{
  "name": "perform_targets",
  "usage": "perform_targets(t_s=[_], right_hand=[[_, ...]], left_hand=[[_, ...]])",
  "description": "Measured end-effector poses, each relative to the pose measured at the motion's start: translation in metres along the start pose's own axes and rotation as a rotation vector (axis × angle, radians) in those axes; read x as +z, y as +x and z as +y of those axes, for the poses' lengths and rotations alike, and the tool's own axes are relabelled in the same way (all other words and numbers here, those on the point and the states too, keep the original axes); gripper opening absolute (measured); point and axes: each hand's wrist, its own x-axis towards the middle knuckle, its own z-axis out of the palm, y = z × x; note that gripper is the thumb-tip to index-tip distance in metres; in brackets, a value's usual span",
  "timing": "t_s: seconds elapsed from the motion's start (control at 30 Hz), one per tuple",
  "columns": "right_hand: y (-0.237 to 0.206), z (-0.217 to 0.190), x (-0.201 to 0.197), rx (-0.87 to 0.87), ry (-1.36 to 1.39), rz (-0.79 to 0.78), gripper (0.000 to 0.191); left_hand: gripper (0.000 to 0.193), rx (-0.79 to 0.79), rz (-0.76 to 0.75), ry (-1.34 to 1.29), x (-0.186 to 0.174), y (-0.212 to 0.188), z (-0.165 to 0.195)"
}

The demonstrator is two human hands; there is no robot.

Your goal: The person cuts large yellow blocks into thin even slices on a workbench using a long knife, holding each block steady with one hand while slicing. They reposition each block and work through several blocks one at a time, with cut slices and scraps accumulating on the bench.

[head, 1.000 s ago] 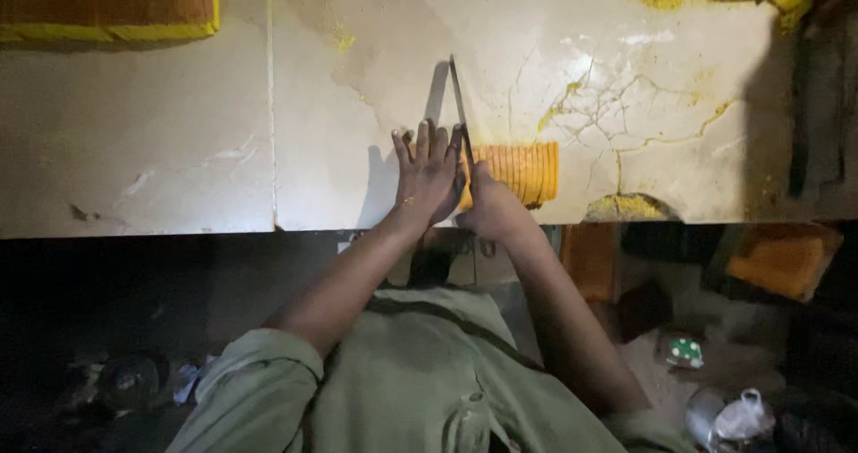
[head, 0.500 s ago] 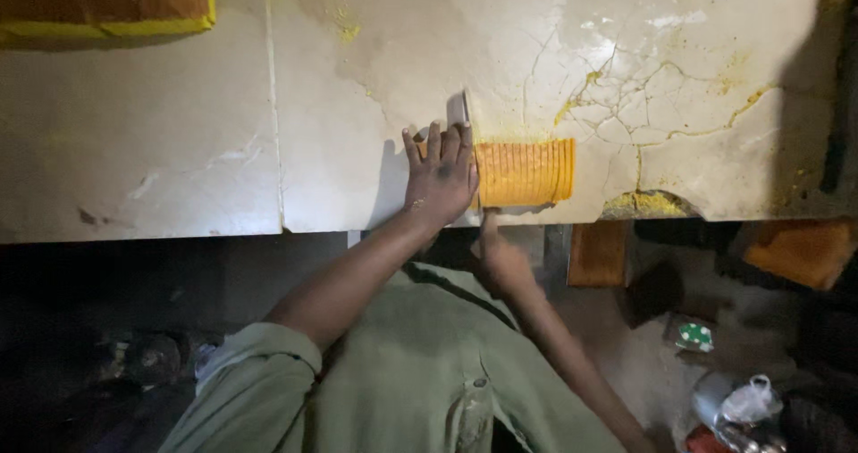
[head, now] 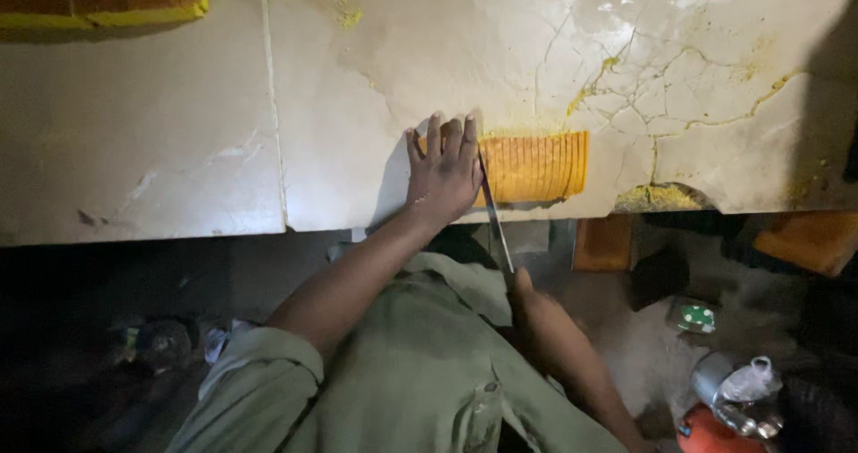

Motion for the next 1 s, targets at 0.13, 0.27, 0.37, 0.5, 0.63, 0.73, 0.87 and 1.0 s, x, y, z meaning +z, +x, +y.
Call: perform_targets(t_s=[0.13, 0.27, 0.37, 0.5, 0.63, 0.73, 0.87, 1.0], right_hand=[[0.068, 0.02, 0.019, -0.039, -0.23, 0.175, 0.056], [0.116, -0.032, -0.008, -0.171, -0.47, 0.166, 0.076], [0.119, -0.083, -0.028, -0.295, -0.47, 0.192, 0.068], [0.071, -0.09, -0.018, -0.325, -0.399, 0.228, 0.059], [-0.003, -0.005, -0.004, -0.117, -0.323, 0.019, 0.062], [0.025, 0.046, 0.019, 0.039, -0.116, 0.04, 0.065], [0.108, 0.032, 0.03, -0.388, -0.558, 0.209, 0.08], [0.128, -0.058, -0.012, -0.18, -0.501, 0.143, 0.075]], left_hand=[[0.073, 0.009, 0.046, 0.018, 0.007, 0.002, -0.002], [0.072, 0.042, 0.094, -0.034, 0.005, -0.002, -0.007], [0.068, 0.046, 0.094, -0.06, 0.001, -0.004, -0.01], [0.065, 0.015, 0.142, -0.088, 0.002, -0.004, -0.01], [0.068, 0.01, 0.09, -0.096, 0.006, -0.002, -0.011], [0.07, 0.014, 0.07, -0.085, 0.008, -0.002, -0.012], [0.069, 0.029, 0.099, -0.086, 0.007, -0.004, -0.012], [0.068, 0.034, 0.068, -0.077, 0.002, -0.005, -0.017]])
